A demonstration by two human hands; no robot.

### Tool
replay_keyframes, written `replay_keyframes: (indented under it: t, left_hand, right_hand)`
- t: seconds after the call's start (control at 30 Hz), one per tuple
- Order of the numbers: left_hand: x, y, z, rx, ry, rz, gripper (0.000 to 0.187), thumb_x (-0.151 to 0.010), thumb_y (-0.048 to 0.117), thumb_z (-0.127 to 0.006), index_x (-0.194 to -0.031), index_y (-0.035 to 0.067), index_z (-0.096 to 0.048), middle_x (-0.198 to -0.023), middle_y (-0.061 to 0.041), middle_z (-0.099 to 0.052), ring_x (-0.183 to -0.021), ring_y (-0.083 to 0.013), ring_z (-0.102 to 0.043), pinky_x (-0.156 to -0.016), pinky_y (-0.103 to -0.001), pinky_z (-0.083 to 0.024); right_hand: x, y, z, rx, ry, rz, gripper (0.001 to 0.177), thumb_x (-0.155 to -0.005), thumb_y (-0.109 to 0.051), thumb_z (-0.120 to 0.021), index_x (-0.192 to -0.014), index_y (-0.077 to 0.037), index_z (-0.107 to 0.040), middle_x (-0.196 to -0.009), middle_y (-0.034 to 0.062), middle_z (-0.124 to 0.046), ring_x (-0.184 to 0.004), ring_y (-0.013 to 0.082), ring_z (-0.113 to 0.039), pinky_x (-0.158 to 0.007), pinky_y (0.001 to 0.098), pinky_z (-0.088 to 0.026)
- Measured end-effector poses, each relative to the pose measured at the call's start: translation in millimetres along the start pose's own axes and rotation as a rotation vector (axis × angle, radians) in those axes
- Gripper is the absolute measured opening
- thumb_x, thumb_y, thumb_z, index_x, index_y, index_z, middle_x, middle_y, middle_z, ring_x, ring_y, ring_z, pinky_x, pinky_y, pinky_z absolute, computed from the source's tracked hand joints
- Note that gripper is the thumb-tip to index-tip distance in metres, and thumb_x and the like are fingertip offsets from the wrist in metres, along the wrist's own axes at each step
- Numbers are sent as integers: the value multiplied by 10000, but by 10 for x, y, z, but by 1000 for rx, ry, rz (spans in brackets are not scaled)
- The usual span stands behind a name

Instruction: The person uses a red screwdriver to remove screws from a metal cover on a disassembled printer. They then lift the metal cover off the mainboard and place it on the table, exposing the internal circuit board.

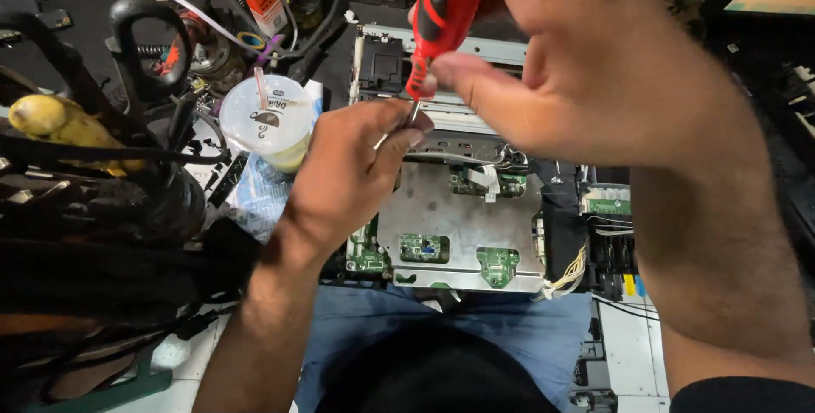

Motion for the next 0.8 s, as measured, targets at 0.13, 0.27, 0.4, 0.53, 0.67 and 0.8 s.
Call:
replay_keyframes:
  t: [0.13,0.27,0.4,0.53,0.67,0.8]
  left_hand:
    - [-43,109,80,-57,44,209,156,-860,211,-846,-867,93,-743,-832,-10,-799,-700,-89,-744,-622,-242,-581]
    - [-28,-13,24,-180,126,182,320,-797,278,-935,-758,84,-683,-775,3,-724,-658,-122,-656,-639,-281,-505]
    - [-23,-4,-18,-142,-5,1,193,-877,209,-834,-937,74,-709,-936,-24,-747,-870,-180,-701,-782,-362,-509]
    - [-21,110,67,-91,-15,-67,79,-911,56,-721,-862,35,-663,-808,-73,-721,-701,-243,-683,-648,-389,-489]
    - [-4,41,-6,-222,52,24,349,-817,209,-923,-746,98,-599,-674,-7,-639,-577,-174,-550,-568,-351,-415]
    - [70,-97,-59,-345,-61,198,217,-801,267,-867,-860,172,-681,-842,47,-702,-757,-147,-668,-716,-345,-471]
  right_hand:
    - [94,-17,15,-26,145,-113,352,-1049,-246,-998,-978,-23,-735,-1039,85,-650,-902,187,-641,-794,301,-598]
    - [196,5,12,221,173,-157,598,-1112,-480,-1068,-927,-73,-671,-889,23,-608,-790,230,-496,-717,396,-362]
    - [169,-40,64,201,149,-139,292,-1152,-211,-831,-1113,-10,-622,-916,37,-617,-842,251,-555,-762,413,-419]
    - [120,-150,75,44,132,-47,194,-1057,11,-762,-1228,53,-681,-998,90,-683,-941,253,-648,-856,400,-473]
    - [160,-205,98,49,146,-39,222,-1068,2,-833,-1243,63,-713,-975,95,-698,-897,239,-646,-822,387,-476]
    - [194,-204,108,29,159,-45,267,-1052,20,-823,-1284,78,-703,-1020,105,-702,-889,226,-645,-827,372,-481]
Point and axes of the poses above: each hand's wrist, its own x-axis away from the middle knuckle, its own z-axis out of the back of the hand, y = z × x, the point moved 6 cm from there along -x, towards the middle knuckle
